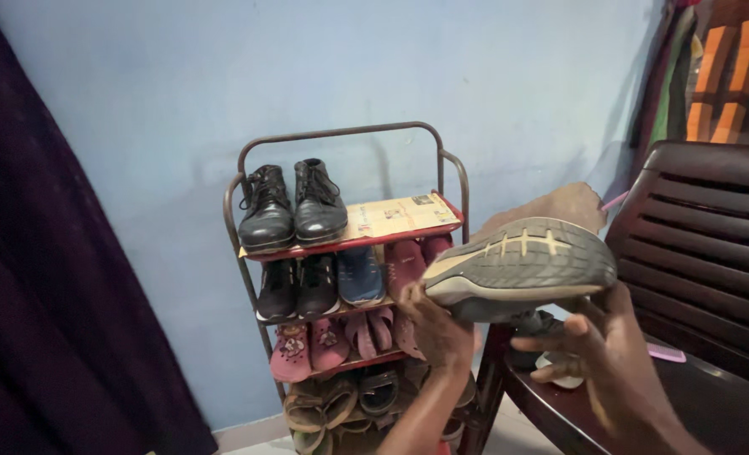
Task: The person wipes the exterior of several shoes with a dark cloth and then places them on a shoe rack. The person handles black boots and gray sneakers, wiping each shoe before arranging them on the top shelf of the rack.
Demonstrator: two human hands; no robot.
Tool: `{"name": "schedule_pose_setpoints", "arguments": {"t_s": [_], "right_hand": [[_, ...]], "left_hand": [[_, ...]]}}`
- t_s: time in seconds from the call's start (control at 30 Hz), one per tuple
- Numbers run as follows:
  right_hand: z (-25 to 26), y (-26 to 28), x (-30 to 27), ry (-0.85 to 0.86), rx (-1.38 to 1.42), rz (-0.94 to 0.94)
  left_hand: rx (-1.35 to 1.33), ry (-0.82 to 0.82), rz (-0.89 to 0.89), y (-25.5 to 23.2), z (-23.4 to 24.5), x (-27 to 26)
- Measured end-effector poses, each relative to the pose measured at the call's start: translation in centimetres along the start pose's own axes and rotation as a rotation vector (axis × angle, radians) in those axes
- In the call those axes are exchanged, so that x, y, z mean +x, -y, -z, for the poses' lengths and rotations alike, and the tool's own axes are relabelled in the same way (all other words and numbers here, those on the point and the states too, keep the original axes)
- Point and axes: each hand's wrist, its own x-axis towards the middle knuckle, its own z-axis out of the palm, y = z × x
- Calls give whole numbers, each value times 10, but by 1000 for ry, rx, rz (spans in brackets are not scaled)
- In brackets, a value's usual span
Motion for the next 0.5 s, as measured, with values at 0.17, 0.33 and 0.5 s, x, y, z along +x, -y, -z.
{"name": "schedule_pose_setpoints", "arguments": {"t_s": [0.17,0.33,0.5], "right_hand": [[-1,18,13,-131,318,-345],[-15,43,15,-222,57,-222],[-50,32,5,-124,-453,285]], "left_hand": [[54,-30,-55,25,2,12],[-26,0,-352,33,18,30],[107,287,-432,47,35,68]]}}
